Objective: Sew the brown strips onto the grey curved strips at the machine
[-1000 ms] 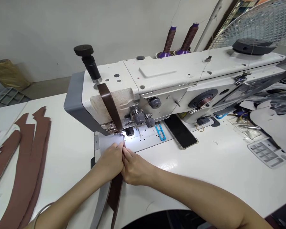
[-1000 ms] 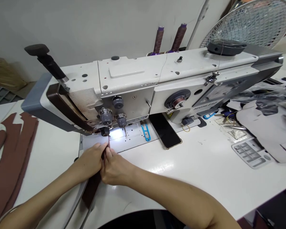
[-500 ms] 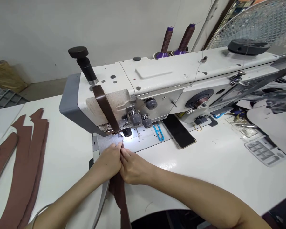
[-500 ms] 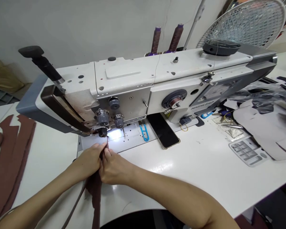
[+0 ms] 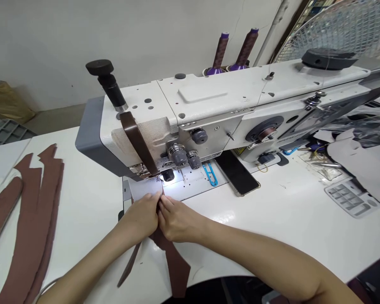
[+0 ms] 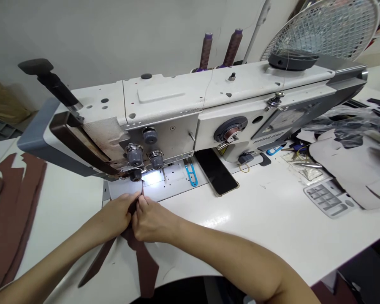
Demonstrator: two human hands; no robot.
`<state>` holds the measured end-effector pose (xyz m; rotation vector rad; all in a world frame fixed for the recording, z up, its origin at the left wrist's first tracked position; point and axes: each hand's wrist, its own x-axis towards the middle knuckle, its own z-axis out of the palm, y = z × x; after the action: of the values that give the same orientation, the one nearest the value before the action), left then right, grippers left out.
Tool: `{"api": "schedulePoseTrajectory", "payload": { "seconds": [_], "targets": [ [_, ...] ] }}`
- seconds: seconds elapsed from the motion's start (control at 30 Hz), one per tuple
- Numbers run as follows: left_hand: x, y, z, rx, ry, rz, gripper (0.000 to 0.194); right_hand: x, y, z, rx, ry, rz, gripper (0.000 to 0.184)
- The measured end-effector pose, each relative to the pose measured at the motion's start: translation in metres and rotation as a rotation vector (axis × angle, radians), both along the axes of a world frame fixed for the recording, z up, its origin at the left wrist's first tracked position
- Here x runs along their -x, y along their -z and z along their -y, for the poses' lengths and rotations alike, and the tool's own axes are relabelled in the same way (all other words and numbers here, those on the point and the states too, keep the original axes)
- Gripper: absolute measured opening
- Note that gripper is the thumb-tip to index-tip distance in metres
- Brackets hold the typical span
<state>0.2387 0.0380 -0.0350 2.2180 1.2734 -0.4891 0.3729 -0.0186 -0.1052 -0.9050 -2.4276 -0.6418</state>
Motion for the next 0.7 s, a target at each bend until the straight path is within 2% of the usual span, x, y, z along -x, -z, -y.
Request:
{"api": "schedulePoseTrajectory", "payload": {
  "seconds": [0.2,0.7],
  "targets": [
    [0.007,-0.002,0.002,0.004,0.022,0.016,0.063,-0.001,-0.004,0.001,0.014,-0.017,-0.008,0.021],
    [-0.005,-0.002,0.001,-0.086,0.064,-0.123,0.06,0.001,0.006,0.002,-0.036,0.043,-0.01,0.018]
  ]
}}
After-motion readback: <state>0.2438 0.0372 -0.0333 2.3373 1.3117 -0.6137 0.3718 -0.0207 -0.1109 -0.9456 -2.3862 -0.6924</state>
